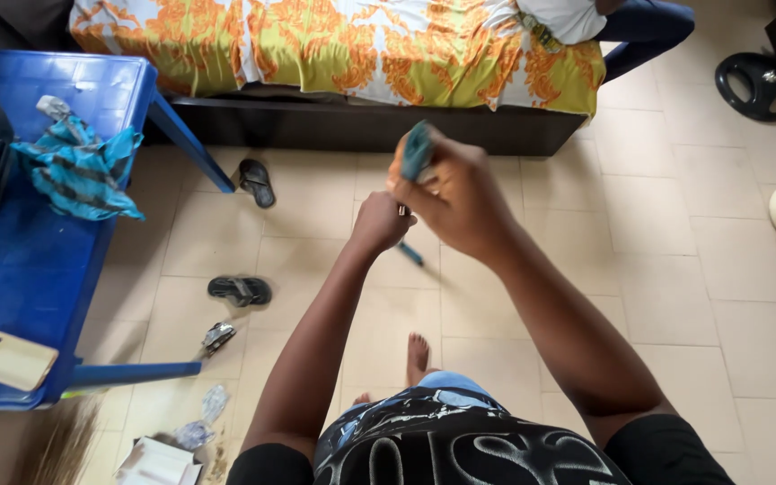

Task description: Assembling a broom by attaching the handle to the brush head.

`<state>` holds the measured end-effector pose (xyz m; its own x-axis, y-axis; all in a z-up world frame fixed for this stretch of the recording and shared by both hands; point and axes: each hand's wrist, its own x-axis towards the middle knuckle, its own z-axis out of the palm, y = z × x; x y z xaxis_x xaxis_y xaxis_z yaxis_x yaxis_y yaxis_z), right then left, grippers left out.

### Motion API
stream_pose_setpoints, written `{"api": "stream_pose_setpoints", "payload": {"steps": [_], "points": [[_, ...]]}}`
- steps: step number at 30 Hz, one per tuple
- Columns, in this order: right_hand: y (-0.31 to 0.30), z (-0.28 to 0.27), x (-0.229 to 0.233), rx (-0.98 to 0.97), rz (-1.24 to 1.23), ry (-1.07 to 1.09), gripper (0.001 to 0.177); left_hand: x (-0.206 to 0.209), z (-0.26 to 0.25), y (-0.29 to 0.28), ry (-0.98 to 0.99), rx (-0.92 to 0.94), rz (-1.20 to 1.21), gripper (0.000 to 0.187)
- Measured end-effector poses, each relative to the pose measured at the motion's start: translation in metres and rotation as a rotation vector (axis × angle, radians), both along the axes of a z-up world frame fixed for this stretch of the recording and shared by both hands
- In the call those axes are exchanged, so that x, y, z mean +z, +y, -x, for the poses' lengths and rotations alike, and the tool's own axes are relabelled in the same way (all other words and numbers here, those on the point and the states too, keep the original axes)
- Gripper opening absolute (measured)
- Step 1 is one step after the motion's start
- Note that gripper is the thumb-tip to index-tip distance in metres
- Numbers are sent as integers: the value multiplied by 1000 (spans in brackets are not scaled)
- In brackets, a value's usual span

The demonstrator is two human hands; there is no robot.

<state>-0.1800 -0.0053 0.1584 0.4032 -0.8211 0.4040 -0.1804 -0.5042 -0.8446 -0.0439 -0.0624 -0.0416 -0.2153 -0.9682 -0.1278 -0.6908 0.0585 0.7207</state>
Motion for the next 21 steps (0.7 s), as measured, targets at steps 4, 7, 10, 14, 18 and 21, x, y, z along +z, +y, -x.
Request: {"api": "stream_pose_setpoints", "payload": {"steps": [4,7,10,14,18,21], "points": [[-31,7,-21,-22,153,132,17,-52,23,-39,84,64,0,23],[-49,11,-36,-26,242,171,20,-98,35,-67,220,64,85,25],[-63,13,-44,-36,173,185,18,-122,43,-84,322,39,219,27],[-82,23,-54,-46,181,198,21,-118,46,-93,358,46,253,31],[-97,29,-55,-42,109,84,21,-88,36,-86,162,72,78,31],[-103,31,-40,-55,90,35,21,-66,28,-80,22,55,50,21]]}}
